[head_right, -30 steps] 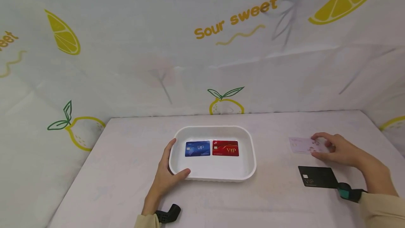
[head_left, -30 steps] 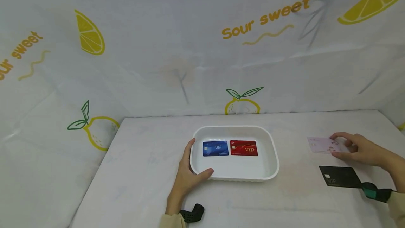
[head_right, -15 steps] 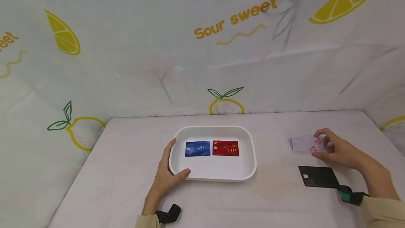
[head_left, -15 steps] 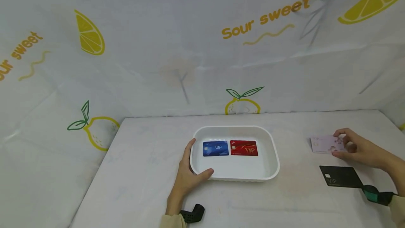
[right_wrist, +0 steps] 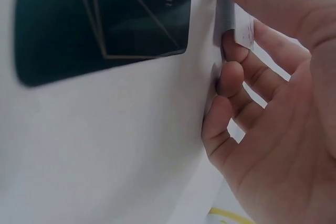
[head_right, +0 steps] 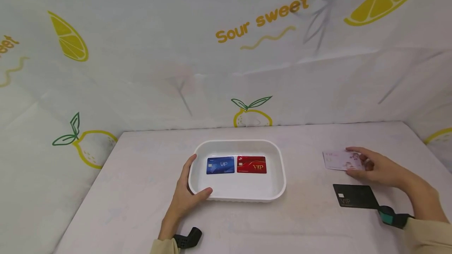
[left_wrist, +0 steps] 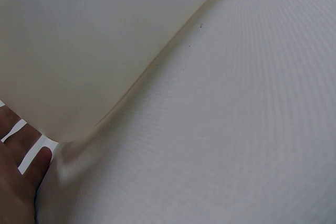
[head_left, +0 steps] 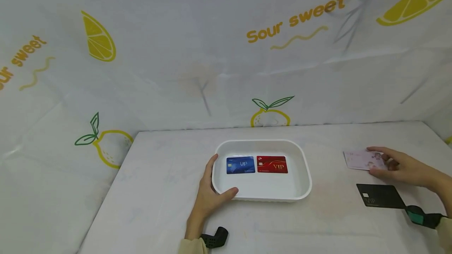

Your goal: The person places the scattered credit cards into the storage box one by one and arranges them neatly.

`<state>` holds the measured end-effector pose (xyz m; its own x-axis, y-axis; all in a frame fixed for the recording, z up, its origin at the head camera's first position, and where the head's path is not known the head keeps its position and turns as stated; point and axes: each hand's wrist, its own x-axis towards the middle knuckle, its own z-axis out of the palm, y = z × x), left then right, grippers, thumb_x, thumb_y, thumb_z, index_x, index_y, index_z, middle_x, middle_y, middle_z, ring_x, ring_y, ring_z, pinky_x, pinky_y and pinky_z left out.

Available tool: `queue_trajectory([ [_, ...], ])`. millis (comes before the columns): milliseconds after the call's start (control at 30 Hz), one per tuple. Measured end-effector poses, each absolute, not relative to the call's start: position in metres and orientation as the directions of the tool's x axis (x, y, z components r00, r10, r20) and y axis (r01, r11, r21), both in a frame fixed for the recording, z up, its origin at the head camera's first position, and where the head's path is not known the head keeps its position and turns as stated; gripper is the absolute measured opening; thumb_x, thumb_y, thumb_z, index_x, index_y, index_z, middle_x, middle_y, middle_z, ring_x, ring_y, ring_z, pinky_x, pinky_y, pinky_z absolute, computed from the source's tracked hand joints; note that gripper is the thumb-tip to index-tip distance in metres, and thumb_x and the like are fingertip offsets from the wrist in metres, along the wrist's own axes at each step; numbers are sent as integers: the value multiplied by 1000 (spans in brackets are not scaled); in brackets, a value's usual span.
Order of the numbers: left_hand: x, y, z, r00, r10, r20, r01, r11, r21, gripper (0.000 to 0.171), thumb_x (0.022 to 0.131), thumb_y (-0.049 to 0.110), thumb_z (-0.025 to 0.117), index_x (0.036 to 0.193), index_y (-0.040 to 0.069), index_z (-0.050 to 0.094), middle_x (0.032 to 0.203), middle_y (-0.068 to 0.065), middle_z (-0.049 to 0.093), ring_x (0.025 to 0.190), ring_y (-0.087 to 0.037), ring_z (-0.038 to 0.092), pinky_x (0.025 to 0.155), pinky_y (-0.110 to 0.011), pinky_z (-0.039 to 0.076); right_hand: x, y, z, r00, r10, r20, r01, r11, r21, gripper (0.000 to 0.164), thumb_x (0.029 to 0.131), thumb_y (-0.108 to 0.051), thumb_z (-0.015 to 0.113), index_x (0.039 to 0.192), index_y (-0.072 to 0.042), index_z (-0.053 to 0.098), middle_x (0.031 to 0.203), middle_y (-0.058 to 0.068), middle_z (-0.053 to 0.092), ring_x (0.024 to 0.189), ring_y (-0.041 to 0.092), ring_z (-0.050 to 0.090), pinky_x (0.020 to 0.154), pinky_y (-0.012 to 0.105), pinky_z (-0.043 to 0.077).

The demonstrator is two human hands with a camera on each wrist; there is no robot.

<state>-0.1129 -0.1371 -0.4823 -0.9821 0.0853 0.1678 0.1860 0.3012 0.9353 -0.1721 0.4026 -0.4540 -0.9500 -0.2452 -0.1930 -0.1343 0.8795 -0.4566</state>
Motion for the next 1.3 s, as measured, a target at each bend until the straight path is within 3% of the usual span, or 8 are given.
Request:
queue_trajectory([
  [267, -113, -137, -482, -979, 88, 182, 200, 299, 933, 109, 72, 31, 88, 161, 18, 27, 158, -13, 46, 131, -28, 55, 105, -47, 50, -173, 402, -451, -951, -212, -223, -97, 894, -438, 79, 92, -33, 76, 146, 11, 39, 108, 20, 57, 85, 20, 49, 68, 31, 38],
  [500, -113, -138, -483, -983, 84, 165, 183, 300, 936, 109, 71, 29, 88, 161, 18, 28, 158, -12, 46, 130, -25, 55, 104, -39, 50, -168, 397, -453, -965, -214, -150, -128, 887, -443, 72, 89, -30, 79, 141, 10, 48, 88, 2, 47, 72, 4, 37, 62, 26, 29],
  [933, -113, -137, -483, -982, 85, 166, 184, 297, 937, 109, 72, 28, 88, 161, 17, 27, 159, -11, 45, 130, -25, 55, 105, -39, 49, -157, 393, -459, -984, -177, -2, -153, 855, -496, 67, 86, -27, 83, 135, 9, 56, 77, -6, 41, 66, 2, 35, 59, 26, 26],
  [1167, -113, -137, -483, -978, 91, 187, 205, 301, 931, 110, 72, 29, 88, 162, 15, 25, 158, -14, 46, 130, -30, 55, 105, -50, 50, -150, 393, -463, -989, -148, 23, -138, 843, -520, 64, 85, -26, 83, 138, 0, 58, 78, -6, 40, 66, 4, 35, 59, 27, 26],
  [1267, -113, -137, -484, -978, 90, 190, 208, 303, 930, 109, 73, 30, 87, 161, 14, 26, 158, -14, 46, 129, -30, 56, 104, -54, 51, -147, 393, -463, -989, -140, 45, -142, 832, -536, 60, 85, -24, 84, 139, -16, 60, 77, -7, 39, 66, 4, 35, 58, 27, 26],
  [1300, -113, -137, -484, -978, 89, 189, 207, 302, 931, 109, 73, 30, 87, 161, 15, 26, 158, -14, 46, 129, -30, 56, 104, -54, 51, -146, 392, -463, -988, -144, 52, -149, 828, -540, 60, 85, -23, 83, 140, -17, 60, 78, -6, 39, 66, 4, 35, 58, 27, 26],
])
